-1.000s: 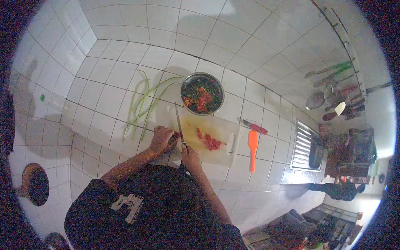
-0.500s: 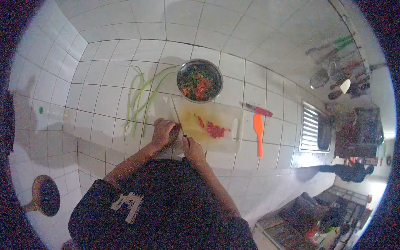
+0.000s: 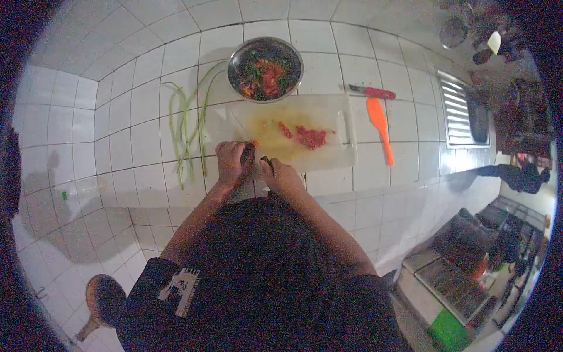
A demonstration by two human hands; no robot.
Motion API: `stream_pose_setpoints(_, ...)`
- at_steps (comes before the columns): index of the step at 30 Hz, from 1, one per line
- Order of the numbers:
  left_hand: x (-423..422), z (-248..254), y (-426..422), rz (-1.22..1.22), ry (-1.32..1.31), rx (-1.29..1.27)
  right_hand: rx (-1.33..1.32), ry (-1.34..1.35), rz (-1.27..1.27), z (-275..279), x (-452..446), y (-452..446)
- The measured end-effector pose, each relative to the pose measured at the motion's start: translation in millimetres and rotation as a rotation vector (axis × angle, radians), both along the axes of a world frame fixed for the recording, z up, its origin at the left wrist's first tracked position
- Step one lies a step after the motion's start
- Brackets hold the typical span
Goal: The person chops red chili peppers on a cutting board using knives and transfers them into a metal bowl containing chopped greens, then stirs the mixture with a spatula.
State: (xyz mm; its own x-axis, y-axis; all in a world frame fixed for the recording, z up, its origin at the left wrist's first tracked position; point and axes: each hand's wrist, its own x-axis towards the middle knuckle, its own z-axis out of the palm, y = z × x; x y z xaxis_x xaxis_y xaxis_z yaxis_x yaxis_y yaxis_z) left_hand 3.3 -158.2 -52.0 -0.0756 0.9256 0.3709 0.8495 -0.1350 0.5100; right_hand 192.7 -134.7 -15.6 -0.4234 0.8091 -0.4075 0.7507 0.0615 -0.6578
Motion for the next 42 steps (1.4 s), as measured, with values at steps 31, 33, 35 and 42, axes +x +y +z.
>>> stream_pose_setpoints(31, -3.2, -16.2, -1.3, -0.014, 0.019, 0.028, -0.028, -0.031, 0.014, -4.7, -3.9, 2.5)
stream_pose_setpoints(33, -2.8, -19.9, -3.6, -0.010, 0.026, -0.005, -0.021, -0.076, 0.008, -14.6, -10.2, 2.3)
stream_pose_setpoints(35, -4.6, -20.3, -1.5, -0.010, 0.038, -0.026, -0.002, -0.118, -0.003, -18.5, -14.5, 3.4)
stream_pose_setpoints(42, -4.9, -17.3, -4.7, -0.057, 0.021, -0.029, 0.062, -0.113, -0.028, -9.6, -15.2, 1.5)
